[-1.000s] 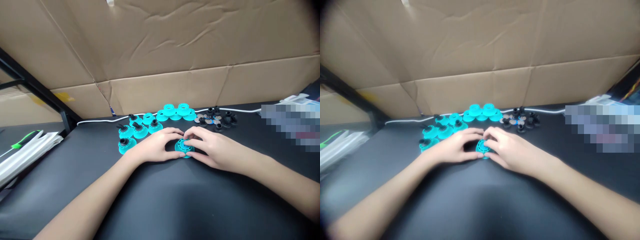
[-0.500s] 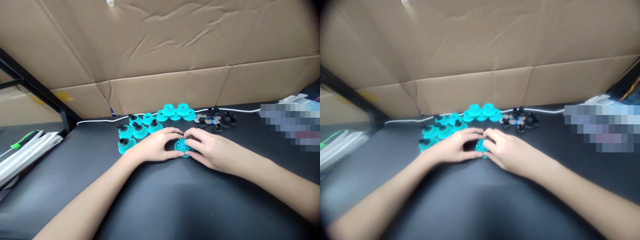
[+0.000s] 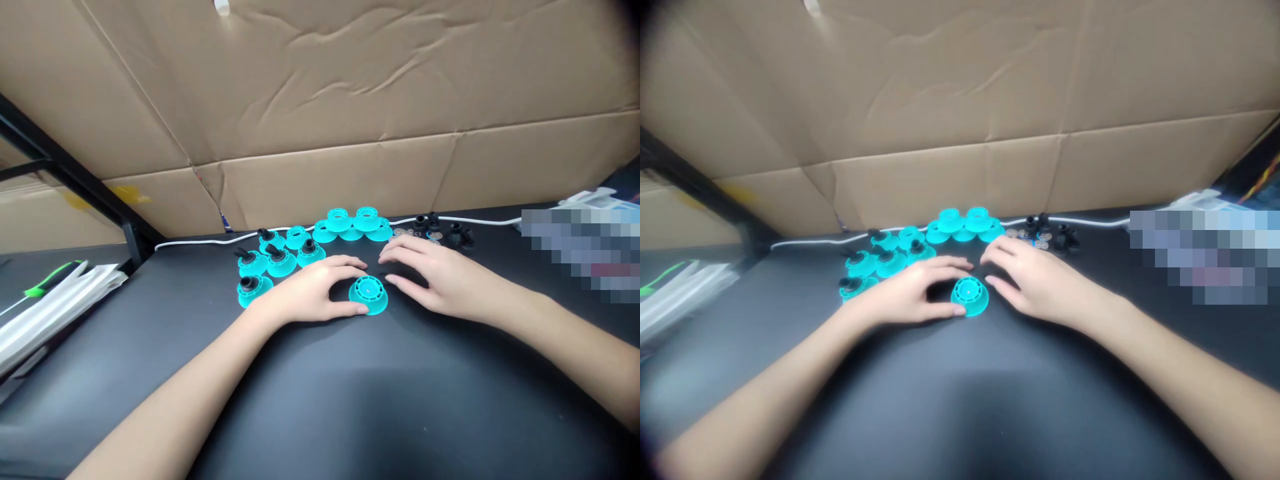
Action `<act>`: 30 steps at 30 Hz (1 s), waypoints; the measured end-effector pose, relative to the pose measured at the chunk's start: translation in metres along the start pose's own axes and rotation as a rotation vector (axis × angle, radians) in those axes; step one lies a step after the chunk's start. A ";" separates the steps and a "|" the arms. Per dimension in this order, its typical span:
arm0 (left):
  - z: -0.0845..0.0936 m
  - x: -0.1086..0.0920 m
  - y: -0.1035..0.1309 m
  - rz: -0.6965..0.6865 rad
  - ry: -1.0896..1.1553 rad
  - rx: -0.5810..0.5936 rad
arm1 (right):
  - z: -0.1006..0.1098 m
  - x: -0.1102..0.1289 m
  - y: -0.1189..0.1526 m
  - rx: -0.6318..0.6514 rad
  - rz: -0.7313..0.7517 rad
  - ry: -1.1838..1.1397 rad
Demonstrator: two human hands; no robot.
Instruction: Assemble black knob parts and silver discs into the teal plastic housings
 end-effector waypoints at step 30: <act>0.000 0.001 0.000 -0.027 -0.005 -0.008 | -0.016 0.017 -0.004 -0.092 0.176 -0.194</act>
Point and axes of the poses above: each hand's wrist, its own y-axis away from the middle knuckle, its own z-axis out of the back of the hand, x = y × z, the point moved 1 cm from there along -y, towards the middle knuckle, and after that the axes turned 8 degrees about z, right-handed, at the moved point
